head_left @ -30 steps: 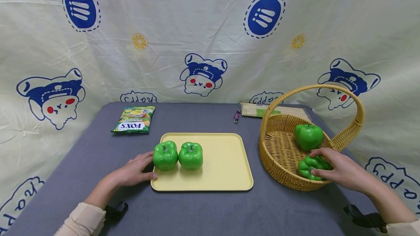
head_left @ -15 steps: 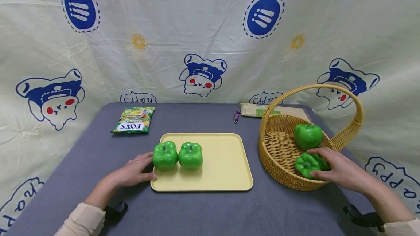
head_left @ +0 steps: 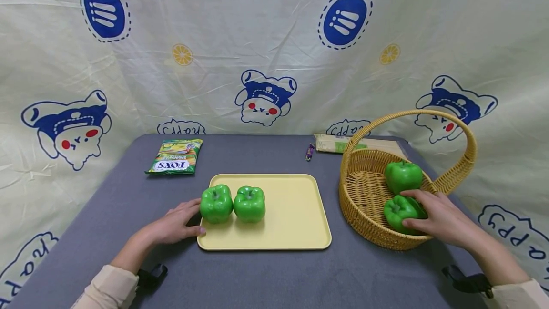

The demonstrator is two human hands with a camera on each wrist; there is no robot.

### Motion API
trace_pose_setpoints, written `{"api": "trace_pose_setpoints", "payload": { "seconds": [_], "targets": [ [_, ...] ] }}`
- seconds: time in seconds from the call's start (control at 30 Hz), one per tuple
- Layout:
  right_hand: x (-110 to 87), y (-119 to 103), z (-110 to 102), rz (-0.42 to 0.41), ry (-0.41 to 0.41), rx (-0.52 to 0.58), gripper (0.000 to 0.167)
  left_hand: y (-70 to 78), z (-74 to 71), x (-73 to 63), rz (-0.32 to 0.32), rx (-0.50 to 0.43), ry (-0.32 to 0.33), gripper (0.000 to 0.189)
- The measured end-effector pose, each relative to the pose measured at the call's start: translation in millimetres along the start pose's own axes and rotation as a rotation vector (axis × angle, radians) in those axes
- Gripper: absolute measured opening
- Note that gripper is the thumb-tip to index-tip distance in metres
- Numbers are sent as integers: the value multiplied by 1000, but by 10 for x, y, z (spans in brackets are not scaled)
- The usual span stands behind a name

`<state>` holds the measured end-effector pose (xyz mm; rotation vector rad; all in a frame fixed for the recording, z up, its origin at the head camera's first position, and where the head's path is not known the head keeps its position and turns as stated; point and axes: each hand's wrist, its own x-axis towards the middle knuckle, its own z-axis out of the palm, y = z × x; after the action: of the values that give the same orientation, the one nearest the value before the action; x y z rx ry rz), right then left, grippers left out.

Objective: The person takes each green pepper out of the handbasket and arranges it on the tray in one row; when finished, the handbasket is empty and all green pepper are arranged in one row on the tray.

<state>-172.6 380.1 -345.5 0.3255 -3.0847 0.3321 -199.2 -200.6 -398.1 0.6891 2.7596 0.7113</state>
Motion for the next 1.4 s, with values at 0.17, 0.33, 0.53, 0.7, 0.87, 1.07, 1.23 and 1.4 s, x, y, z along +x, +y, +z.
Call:
{"api": "trace_pose_setpoints", "payload": {
  "seconds": [0.17, 0.33, 0.53, 0.7, 0.87, 1.07, 1.23, 1.4],
  "targets": [
    [31, 2, 23, 17, 11, -1, 75, 2, 0, 2, -6, -1, -3, 71],
    [50, 2, 36, 16, 19, 12, 74, 8, -1, 3, -20, -4, -14, 72],
    [75, -9, 41, 16, 11, 21, 72, 13, -11, 8, -26, -8, -19, 72],
    [78, -31, 37, 22, 16, 29, 74, 8, -12, 13, -24, -8, -22, 72],
    [72, -99, 4, 40, 35, 48, 78, 2, -6, 13, -23, -7, -24, 73],
    [55, -228, -71, 29, 76, 54, 84, 4, -2, 9, -24, -10, -22, 72],
    [31, -346, -131, 15, 116, 69, 84, 2, 0, 9, -17, -7, -13, 71],
    [7, -490, -182, -21, 183, 89, 83, 5, 1, 8, -24, -11, -19, 72]
  ]
}}
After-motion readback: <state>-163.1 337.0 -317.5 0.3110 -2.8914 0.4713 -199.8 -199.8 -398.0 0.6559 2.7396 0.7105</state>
